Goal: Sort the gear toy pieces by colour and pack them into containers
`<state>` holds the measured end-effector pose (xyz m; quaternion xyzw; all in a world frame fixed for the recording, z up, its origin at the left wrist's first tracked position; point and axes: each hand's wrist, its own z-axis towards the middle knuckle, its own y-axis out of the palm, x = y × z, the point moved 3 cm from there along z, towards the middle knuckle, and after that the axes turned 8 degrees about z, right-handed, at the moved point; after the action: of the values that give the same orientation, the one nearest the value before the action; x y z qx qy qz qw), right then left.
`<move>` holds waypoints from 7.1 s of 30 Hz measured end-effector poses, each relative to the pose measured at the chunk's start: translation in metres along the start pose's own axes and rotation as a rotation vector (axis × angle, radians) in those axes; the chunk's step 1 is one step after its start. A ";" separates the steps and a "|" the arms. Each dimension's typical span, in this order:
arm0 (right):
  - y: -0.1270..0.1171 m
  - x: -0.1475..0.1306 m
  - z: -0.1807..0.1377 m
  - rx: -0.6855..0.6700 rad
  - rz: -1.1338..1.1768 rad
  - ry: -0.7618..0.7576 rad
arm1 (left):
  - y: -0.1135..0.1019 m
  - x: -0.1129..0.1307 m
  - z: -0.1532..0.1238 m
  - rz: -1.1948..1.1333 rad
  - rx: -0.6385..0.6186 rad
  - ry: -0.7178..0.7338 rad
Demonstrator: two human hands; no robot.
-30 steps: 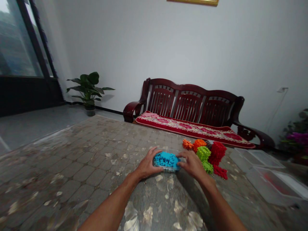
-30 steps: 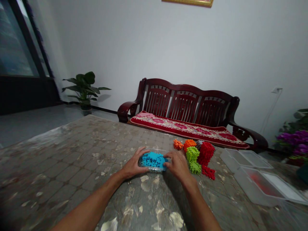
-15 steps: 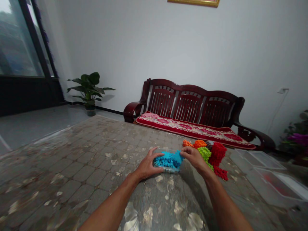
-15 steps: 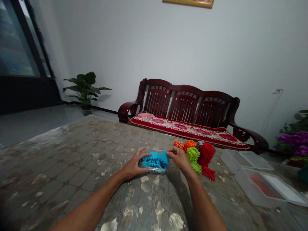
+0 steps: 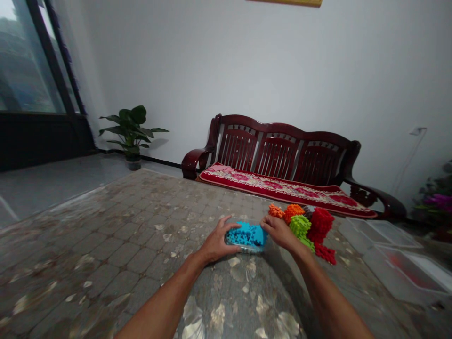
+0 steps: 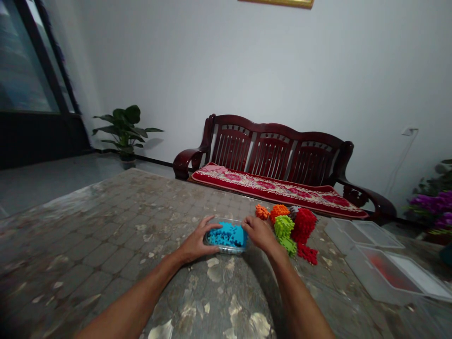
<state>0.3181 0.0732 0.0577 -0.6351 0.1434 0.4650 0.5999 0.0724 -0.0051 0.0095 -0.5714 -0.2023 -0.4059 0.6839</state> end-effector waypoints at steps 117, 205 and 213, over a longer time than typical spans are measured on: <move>0.022 -0.007 -0.063 0.532 0.033 0.019 | 0.000 0.023 -0.012 0.306 0.239 0.159; 0.041 0.056 -0.052 0.598 0.343 0.232 | -0.008 -0.013 0.118 0.682 0.273 -0.061; 0.043 0.055 -0.053 0.568 0.286 0.253 | -0.010 -0.026 0.155 0.670 0.276 -0.101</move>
<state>0.3370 0.0364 -0.0198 -0.4686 0.4283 0.4033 0.6590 0.0780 0.1504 0.0375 -0.5275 -0.0904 -0.0994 0.8389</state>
